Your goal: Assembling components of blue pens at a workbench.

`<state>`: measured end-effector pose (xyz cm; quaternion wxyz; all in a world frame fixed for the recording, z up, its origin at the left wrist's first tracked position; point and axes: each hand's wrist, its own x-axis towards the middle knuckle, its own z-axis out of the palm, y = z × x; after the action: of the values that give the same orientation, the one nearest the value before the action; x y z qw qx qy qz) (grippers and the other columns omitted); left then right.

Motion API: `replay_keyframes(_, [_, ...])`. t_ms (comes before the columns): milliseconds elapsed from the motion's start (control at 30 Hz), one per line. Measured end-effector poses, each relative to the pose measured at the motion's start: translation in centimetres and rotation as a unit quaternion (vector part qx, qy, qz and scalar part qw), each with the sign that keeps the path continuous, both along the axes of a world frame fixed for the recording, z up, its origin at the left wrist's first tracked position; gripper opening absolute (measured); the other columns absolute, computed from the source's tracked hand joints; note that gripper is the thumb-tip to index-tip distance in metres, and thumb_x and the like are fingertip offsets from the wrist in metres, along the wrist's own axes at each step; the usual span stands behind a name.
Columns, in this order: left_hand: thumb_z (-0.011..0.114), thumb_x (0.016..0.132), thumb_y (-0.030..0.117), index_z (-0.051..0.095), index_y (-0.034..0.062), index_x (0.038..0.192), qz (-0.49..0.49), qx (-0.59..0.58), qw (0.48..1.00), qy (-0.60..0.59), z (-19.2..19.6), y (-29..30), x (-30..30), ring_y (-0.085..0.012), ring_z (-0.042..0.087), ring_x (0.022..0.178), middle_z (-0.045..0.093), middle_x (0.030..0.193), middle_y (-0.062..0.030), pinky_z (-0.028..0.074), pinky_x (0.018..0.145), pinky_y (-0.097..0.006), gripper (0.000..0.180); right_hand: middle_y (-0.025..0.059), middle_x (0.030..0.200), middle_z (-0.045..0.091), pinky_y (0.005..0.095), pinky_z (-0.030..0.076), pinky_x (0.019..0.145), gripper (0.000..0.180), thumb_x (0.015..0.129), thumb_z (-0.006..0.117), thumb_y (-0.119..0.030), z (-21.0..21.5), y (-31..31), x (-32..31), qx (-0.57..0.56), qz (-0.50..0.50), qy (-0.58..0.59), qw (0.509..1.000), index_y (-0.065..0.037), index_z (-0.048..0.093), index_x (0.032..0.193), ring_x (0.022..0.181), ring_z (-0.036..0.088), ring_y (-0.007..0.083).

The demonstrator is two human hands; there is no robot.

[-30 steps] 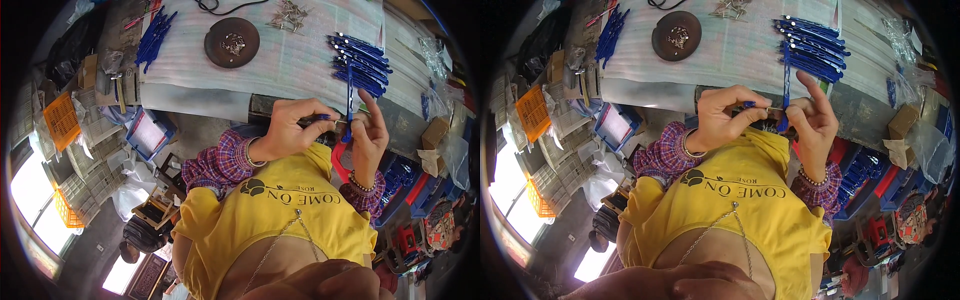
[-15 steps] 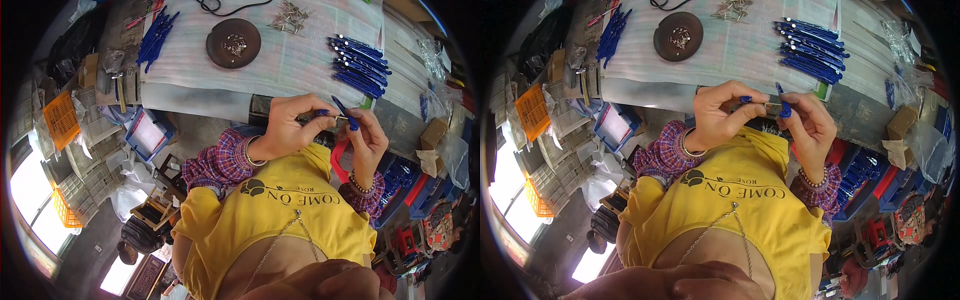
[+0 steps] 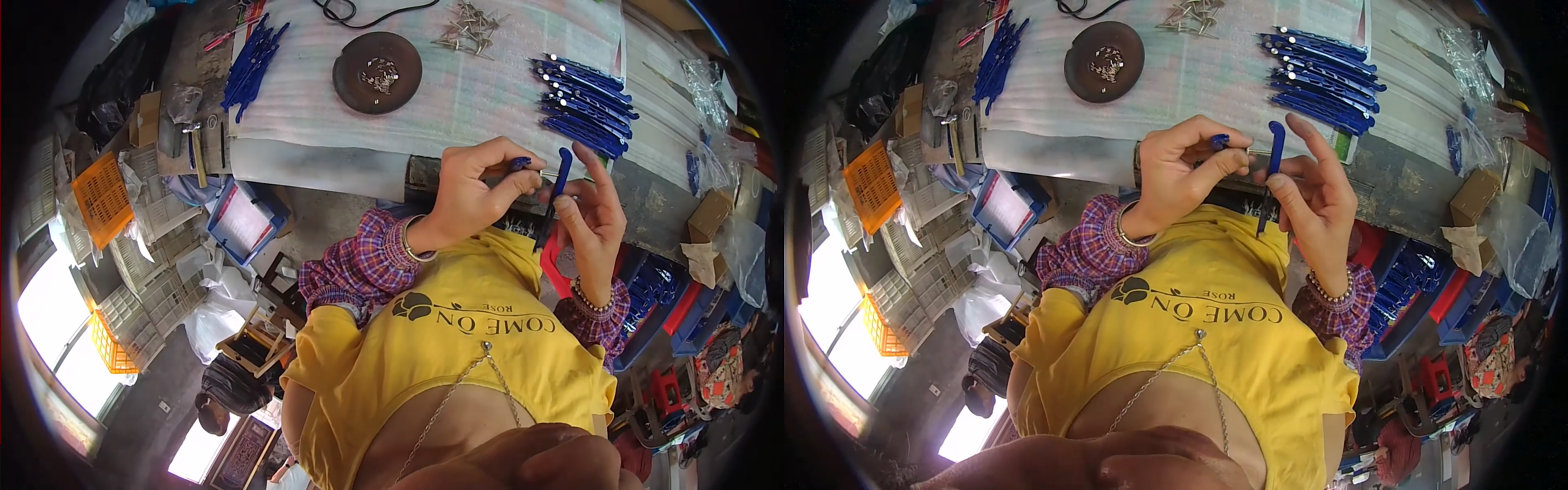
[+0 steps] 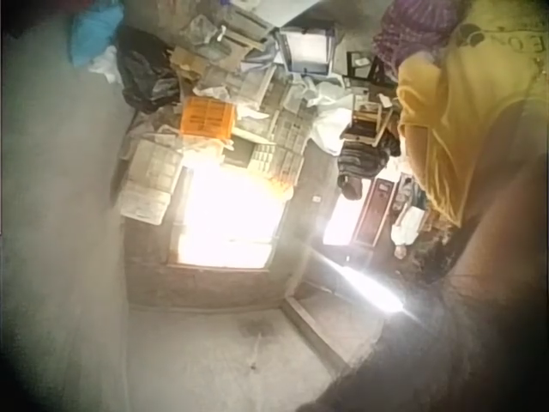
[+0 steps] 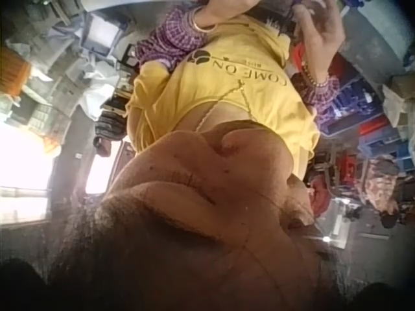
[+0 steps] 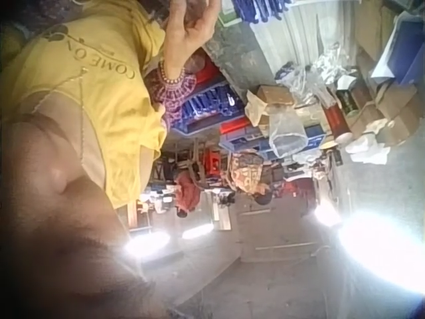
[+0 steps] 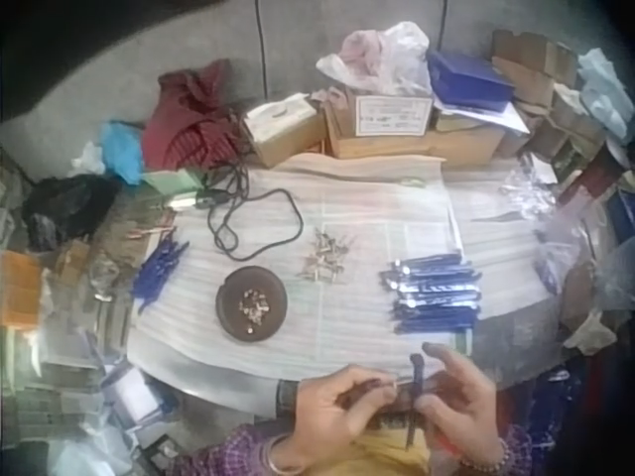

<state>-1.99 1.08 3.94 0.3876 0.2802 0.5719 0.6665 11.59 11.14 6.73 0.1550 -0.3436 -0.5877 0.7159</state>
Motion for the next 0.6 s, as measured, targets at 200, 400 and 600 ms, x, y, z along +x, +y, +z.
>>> replay_keyframes(200, [0.062,0.081,-0.004,0.063,-0.0043,0.092,-0.005,-0.01,1.0,0.001,-0.4,-0.1,0.0,-0.0119,0.065,0.072,0.067,0.079,-0.0101,0.053,0.066,-0.022,0.011,0.0058,0.089,0.063,0.0146,0.036,0.044,0.054,0.086,0.054,-0.003,-0.6,0.2,1.1,-0.01,0.037,0.005,0.999,-0.003,0.035,0.137,0.053,0.046,0.0009])
replay_keyframes(400, [0.061,0.081,-0.005,0.062,-0.005,0.092,-0.012,0.008,0.999,-0.041,-0.4,-0.3,0.1,-0.0126,0.065,0.073,0.066,0.08,-0.0101,0.053,0.065,-0.022,0.011,0.0087,0.094,0.066,0.0171,0.043,0.052,0.056,0.077,0.049,0.012,-0.9,0.3,1.1,0.08,0.052,0.019,0.995,-0.001,0.044,0.132,0.061,0.056,0.0045])
replay_keyframes(600, [0.062,0.079,-0.003,0.063,-0.005,0.088,-0.014,-0.001,0.992,-0.126,-0.2,-0.4,0.4,-0.0074,0.061,0.067,0.065,0.075,-0.0048,0.049,0.061,-0.02,0.01,0.0119,0.084,0.067,0.0238,0.049,0.061,0.041,0.068,0.059,0.012,-1.3,1.6,1.0,0.473,0.057,0.012,0.879,0.003,0.062,0.108,0.069,0.063,0.0108])
